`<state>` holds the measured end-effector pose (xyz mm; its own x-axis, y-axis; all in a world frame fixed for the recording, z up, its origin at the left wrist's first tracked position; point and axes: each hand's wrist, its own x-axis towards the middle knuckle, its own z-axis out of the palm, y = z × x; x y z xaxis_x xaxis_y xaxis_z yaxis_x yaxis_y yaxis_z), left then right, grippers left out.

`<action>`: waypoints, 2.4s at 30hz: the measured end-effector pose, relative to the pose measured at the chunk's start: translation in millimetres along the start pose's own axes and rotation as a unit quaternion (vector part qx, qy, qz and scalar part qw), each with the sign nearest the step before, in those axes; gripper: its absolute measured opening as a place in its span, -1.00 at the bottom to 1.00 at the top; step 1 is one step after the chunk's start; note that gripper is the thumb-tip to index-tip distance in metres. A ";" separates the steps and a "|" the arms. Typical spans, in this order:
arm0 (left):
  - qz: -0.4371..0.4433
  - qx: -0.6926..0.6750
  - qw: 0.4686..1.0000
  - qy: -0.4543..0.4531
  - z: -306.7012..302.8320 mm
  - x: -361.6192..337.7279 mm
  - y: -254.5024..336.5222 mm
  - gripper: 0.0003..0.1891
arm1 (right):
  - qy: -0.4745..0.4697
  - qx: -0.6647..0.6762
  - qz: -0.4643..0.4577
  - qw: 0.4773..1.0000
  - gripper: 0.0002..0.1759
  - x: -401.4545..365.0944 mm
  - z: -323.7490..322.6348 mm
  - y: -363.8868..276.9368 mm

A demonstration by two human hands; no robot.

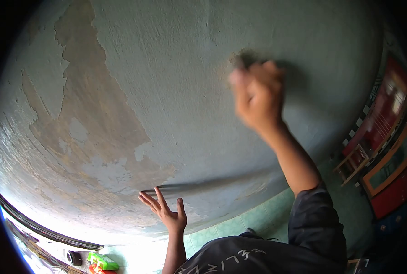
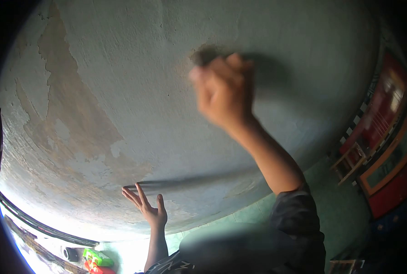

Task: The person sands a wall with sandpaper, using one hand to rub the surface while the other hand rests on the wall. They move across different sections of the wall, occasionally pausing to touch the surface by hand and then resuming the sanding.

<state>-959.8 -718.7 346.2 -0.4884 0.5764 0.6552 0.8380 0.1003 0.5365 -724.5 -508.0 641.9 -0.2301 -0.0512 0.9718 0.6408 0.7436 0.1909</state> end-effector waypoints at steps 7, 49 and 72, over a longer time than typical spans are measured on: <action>0.012 -0.003 1.000 0.009 3.7 -0.2 -7.6 -0.13 | 0.012 -0.025 0.122 0.992 -0.61 -6.7 -7.0 30.8; 0.087 -0.004 0.995 0.054 239.6 -59.6 277.2 -0.10 | 0.056 -0.098 0.548 0.829 -0.65 -409.9 -313.5 250.9; 0.078 0.103 0.956 0.264 331.2 -47.2 385.8 -0.11 | 0.017 0.033 -0.101 0.994 -0.43 -149.8 -164.7 475.9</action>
<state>-532.8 -438.6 346.1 -0.3636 0.1125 0.9247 0.9140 0.2349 0.3308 -264.5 -256.3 610.0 -0.3239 -0.2261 0.9187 0.5348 0.7572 0.3749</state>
